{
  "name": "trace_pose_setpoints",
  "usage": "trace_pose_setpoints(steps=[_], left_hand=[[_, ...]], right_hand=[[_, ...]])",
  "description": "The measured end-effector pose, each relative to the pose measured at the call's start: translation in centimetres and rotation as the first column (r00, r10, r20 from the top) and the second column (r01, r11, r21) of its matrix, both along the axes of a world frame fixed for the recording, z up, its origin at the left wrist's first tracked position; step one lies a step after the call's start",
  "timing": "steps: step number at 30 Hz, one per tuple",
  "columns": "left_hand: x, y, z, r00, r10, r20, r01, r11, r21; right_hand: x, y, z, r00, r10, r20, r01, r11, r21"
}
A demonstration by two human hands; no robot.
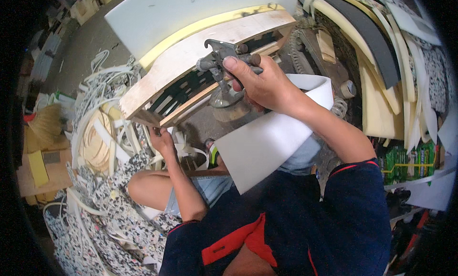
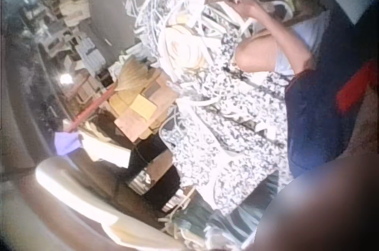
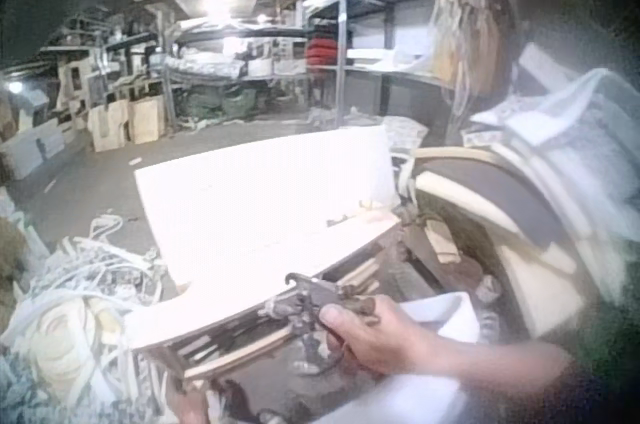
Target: The person sits on the floor and assembles a curved white panel by applying adhesive with a spray gun, pressing a white sheet onto the panel, trimming excess with a knife, and smoothing the surface. The person repeats this process on multiple sections of the panel.
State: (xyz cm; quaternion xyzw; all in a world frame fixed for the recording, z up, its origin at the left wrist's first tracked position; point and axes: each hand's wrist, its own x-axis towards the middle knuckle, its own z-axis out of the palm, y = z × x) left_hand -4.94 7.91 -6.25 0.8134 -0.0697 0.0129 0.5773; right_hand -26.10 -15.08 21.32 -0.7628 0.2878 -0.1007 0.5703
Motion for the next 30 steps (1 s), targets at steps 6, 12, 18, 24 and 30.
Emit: trace_pose_setpoints(steps=[6,12,18,24,30], left_hand=[[-0.1,-0.2,0.3,0.998,0.068,0.018,-0.07,0.959,0.274],[0.0,-0.7,0.4,0.999,0.03,-0.018,-0.027,0.991,0.132],[0.4,-0.8,-0.1,0.996,0.062,-0.057,-0.051,0.984,0.171],[0.3,-0.5,-0.3,0.997,0.019,0.07,-0.037,0.961,0.272],[0.3,-0.5,-0.4,0.998,-0.017,0.058,0.008,0.989,0.148]], right_hand=[[-3.4,-5.2,-0.9,0.979,-0.204,0.014,0.205,0.976,-0.079],[-6.8,-11.7,-1.1,0.922,-0.37,0.117,0.386,0.906,-0.173],[-9.0,-16.6,-0.9,0.89,-0.455,0.019,0.447,0.864,-0.233],[-8.7,-19.0,-0.8,0.835,-0.545,0.075,0.528,0.756,-0.387],[-8.6,-16.5,0.8,0.912,-0.408,0.031,0.402,0.879,-0.255]])
